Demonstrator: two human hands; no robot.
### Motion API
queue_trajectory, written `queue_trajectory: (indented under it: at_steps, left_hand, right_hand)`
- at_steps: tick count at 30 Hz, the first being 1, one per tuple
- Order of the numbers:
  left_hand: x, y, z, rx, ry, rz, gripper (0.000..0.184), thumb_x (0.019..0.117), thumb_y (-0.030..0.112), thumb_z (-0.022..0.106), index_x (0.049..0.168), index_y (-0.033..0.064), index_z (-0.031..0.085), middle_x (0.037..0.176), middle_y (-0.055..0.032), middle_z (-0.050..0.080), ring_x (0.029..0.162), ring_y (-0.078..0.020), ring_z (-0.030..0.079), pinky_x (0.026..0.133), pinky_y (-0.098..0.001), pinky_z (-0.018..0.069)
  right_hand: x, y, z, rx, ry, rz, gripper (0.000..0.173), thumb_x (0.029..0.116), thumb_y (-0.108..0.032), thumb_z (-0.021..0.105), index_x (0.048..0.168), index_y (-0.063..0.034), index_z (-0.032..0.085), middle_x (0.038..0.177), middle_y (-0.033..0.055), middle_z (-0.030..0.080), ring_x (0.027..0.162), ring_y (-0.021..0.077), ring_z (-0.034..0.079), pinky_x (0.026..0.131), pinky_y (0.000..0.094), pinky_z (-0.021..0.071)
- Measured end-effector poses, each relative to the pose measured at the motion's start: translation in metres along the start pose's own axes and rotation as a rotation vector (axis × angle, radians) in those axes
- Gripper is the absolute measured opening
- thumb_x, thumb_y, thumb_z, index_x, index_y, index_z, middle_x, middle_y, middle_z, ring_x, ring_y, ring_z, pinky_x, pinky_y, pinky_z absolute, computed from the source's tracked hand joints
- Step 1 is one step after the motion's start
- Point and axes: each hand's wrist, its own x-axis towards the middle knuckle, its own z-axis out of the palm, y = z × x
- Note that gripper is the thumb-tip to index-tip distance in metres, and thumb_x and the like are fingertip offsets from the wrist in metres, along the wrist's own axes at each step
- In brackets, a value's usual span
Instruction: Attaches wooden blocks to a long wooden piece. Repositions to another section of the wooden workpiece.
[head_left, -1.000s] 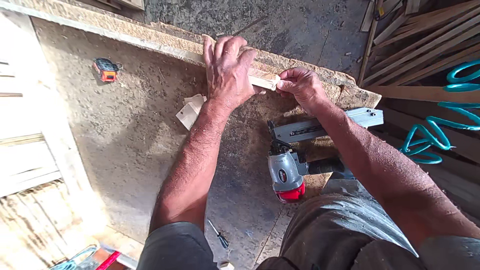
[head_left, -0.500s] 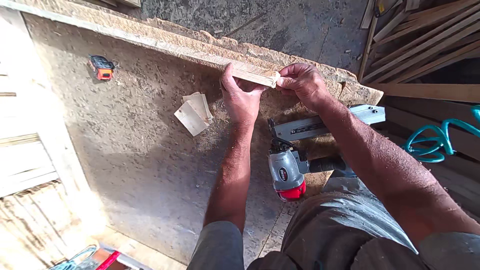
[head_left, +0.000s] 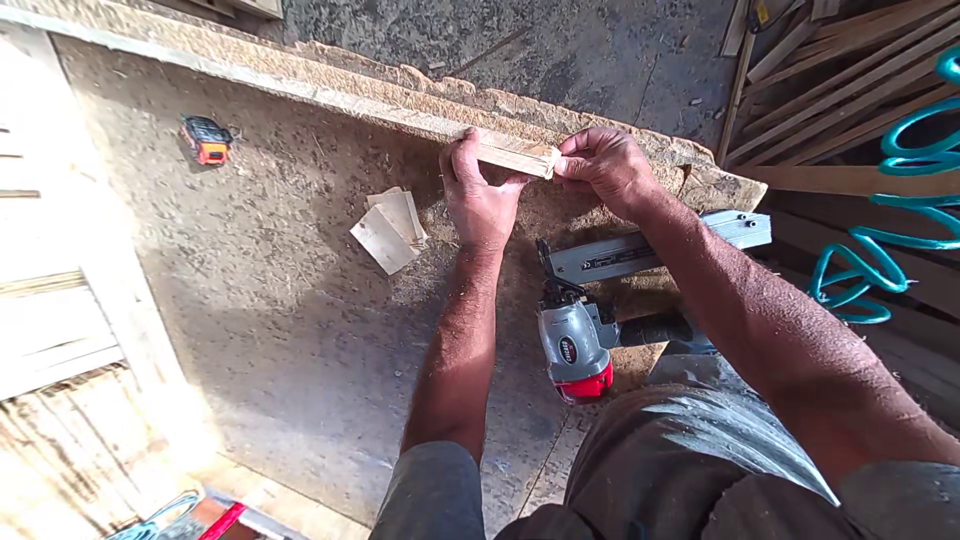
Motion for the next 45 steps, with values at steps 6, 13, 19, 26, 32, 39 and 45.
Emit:
queue_trajectory:
  at_steps: [6, 13, 19, 26, 32, 39, 45]
  left_hand:
    - [0.002, 0.002, 0.000, 0.033, 0.002, -0.006, 0.086, 0.0645, 0.033, 0.098, 0.131, -0.0050, 0.060, 0.123, -0.0243, 0.063, 0.106, -0.0281, 0.070, 0.091, -0.0345, 0.0603]
    - [0.003, 0.007, -0.004, 0.141, -0.058, -0.052, 0.085, 0.0662, 0.038, 0.096, 0.133, -0.0011, 0.062, 0.124, -0.0210, 0.064, 0.104, -0.0266, 0.070, 0.089, -0.0348, 0.0598]
    - [0.012, 0.015, -0.017, 0.413, -0.180, -0.062, 0.081, 0.0681, 0.052, 0.090, 0.131, 0.0093, 0.064, 0.125, -0.0195, 0.066, 0.117, -0.0371, 0.065, 0.099, -0.0502, 0.0535]
    - [0.077, 0.013, -0.051, 0.502, -0.660, 0.419, 0.071, 0.0735, 0.040, 0.088, 0.137, 0.0227, 0.063, 0.150, -0.0118, 0.053, 0.147, -0.0384, 0.037, 0.121, -0.0632, 0.0246]
    - [0.106, 0.015, -0.031, 0.576, -0.996, 0.476, 0.038, 0.0832, 0.034, 0.079, 0.116, 0.0187, 0.071, 0.116, -0.0084, 0.074, 0.114, -0.0315, 0.068, 0.105, -0.0594, 0.0451]
    - [0.097, 0.004, -0.031, 0.486, -0.905, 0.490, 0.026, 0.0856, 0.023, 0.072, 0.110, 0.0146, 0.073, 0.110, -0.0105, 0.075, 0.109, -0.0335, 0.070, 0.094, -0.0595, 0.0511]
    - [0.097, -0.001, -0.018, 0.471, -0.890, 0.485, 0.021, 0.0861, 0.020, 0.069, 0.105, 0.0139, 0.072, 0.105, -0.0086, 0.075, 0.107, -0.0323, 0.069, 0.097, -0.0559, 0.0492]
  right_hand:
    - [-0.004, 0.003, -0.003, -0.089, -0.085, -0.087, 0.042, 0.0791, 0.000, 0.082, 0.116, 0.0022, 0.062, 0.097, 0.0113, 0.076, 0.088, 0.0168, 0.074, 0.080, 0.0324, 0.0629]
    - [-0.008, 0.016, 0.019, -0.466, 0.079, -0.213, 0.054, 0.0796, -0.020, 0.086, 0.130, -0.0111, 0.068, 0.102, 0.0006, 0.077, 0.088, 0.0096, 0.074, 0.084, 0.0351, 0.0638]
    - [-0.008, 0.017, 0.023, -0.604, 0.141, -0.242, 0.044, 0.0863, -0.020, 0.079, 0.128, -0.0139, 0.070, 0.102, 0.0002, 0.078, 0.089, 0.0091, 0.074, 0.085, 0.0360, 0.0625]
    - [-0.009, 0.018, 0.022, -0.588, 0.128, -0.264, 0.043, 0.0872, -0.018, 0.079, 0.129, -0.0120, 0.069, 0.104, 0.0011, 0.078, 0.091, 0.0090, 0.074, 0.087, 0.0349, 0.0626]
    - [-0.012, 0.017, 0.023, -0.714, 0.167, -0.317, 0.041, 0.0907, -0.021, 0.075, 0.131, -0.0143, 0.070, 0.101, 0.0026, 0.078, 0.087, 0.0116, 0.074, 0.084, 0.0375, 0.0614]
    - [-0.015, 0.021, 0.024, -1.049, 0.254, -0.501, 0.039, 0.0891, -0.029, 0.076, 0.123, -0.0119, 0.073, 0.122, 0.0158, 0.066, 0.115, 0.0317, 0.063, 0.097, 0.0444, 0.0531]
    - [-0.008, 0.019, 0.024, -1.034, 0.230, -0.463, 0.036, 0.0907, -0.019, 0.073, 0.124, -0.0064, 0.072, 0.122, 0.0137, 0.069, 0.116, 0.0311, 0.063, 0.101, 0.0443, 0.0520]
